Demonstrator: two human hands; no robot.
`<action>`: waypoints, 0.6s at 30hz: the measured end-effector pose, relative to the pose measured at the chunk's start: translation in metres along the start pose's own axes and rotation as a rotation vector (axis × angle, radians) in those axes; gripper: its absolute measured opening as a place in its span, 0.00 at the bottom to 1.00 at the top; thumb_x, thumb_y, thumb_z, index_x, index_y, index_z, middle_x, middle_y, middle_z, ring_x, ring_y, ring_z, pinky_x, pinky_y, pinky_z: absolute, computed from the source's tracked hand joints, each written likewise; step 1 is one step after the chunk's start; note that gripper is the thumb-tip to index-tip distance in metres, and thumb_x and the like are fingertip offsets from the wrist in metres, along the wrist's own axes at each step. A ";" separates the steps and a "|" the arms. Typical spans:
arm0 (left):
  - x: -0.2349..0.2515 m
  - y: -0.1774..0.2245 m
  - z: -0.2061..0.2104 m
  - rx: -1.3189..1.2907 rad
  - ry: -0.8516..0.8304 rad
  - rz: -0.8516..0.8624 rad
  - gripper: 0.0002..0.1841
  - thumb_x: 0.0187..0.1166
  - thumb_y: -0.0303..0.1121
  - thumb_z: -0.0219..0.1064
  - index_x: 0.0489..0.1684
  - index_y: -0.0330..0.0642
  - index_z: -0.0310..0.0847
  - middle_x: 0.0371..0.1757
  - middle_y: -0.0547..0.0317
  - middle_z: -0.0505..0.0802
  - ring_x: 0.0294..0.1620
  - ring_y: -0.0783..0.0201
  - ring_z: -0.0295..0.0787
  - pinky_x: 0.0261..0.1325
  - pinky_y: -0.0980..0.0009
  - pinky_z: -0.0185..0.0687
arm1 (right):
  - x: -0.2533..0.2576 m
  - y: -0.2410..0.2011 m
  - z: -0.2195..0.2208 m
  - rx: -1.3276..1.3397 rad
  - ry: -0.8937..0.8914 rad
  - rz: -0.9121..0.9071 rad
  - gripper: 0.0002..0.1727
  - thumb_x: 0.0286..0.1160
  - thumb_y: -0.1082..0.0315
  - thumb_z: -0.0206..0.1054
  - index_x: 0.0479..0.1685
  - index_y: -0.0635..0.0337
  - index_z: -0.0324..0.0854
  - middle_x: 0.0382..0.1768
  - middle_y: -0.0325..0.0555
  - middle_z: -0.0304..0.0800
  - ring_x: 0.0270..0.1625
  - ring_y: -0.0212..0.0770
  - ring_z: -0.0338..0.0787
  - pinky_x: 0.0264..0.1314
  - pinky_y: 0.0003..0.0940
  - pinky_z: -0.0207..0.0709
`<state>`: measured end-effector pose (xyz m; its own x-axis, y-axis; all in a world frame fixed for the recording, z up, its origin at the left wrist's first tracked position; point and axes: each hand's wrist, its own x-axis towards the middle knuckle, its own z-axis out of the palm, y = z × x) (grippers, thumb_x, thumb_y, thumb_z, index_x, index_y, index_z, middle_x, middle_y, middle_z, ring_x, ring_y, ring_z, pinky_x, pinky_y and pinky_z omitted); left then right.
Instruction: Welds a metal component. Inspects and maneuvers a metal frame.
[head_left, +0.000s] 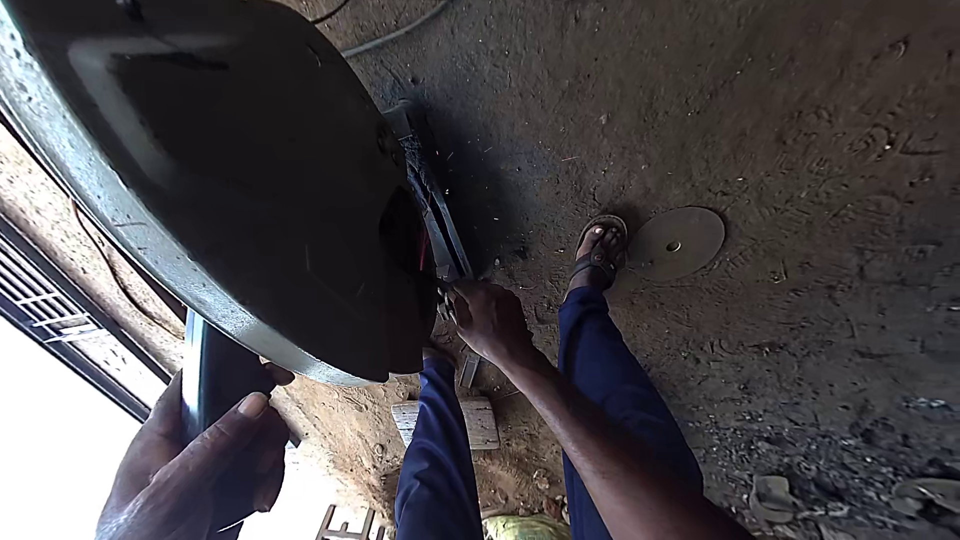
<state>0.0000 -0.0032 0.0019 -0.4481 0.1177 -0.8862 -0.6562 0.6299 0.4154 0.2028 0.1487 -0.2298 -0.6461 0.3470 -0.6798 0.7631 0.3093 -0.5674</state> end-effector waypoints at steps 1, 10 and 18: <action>0.000 0.000 0.000 0.001 -0.002 0.000 0.20 0.83 0.34 0.62 0.72 0.50 0.66 0.30 0.49 0.86 0.11 0.61 0.79 0.11 0.67 0.80 | -0.001 0.000 -0.001 -0.005 -0.012 -0.001 0.15 0.83 0.60 0.56 0.49 0.48 0.90 0.42 0.43 0.94 0.47 0.47 0.93 0.44 0.52 0.84; 0.000 0.000 0.002 0.012 0.014 0.007 0.20 0.84 0.34 0.60 0.73 0.49 0.66 0.37 0.47 0.88 0.11 0.61 0.79 0.10 0.68 0.79 | -0.003 0.001 0.000 -0.029 -0.019 -0.004 0.15 0.82 0.60 0.57 0.51 0.46 0.91 0.42 0.42 0.94 0.45 0.47 0.94 0.42 0.52 0.84; 0.001 0.000 0.003 0.010 0.013 0.002 0.20 0.83 0.35 0.61 0.72 0.50 0.67 0.31 0.50 0.86 0.11 0.62 0.78 0.10 0.68 0.79 | -0.015 0.011 0.002 -0.085 -0.026 -0.027 0.14 0.83 0.58 0.57 0.47 0.47 0.89 0.40 0.41 0.93 0.41 0.46 0.93 0.38 0.52 0.84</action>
<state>0.0011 -0.0009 0.0000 -0.4576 0.1090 -0.8825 -0.6491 0.6373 0.4153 0.2210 0.1456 -0.2267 -0.6650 0.3150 -0.6771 0.7408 0.3931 -0.5447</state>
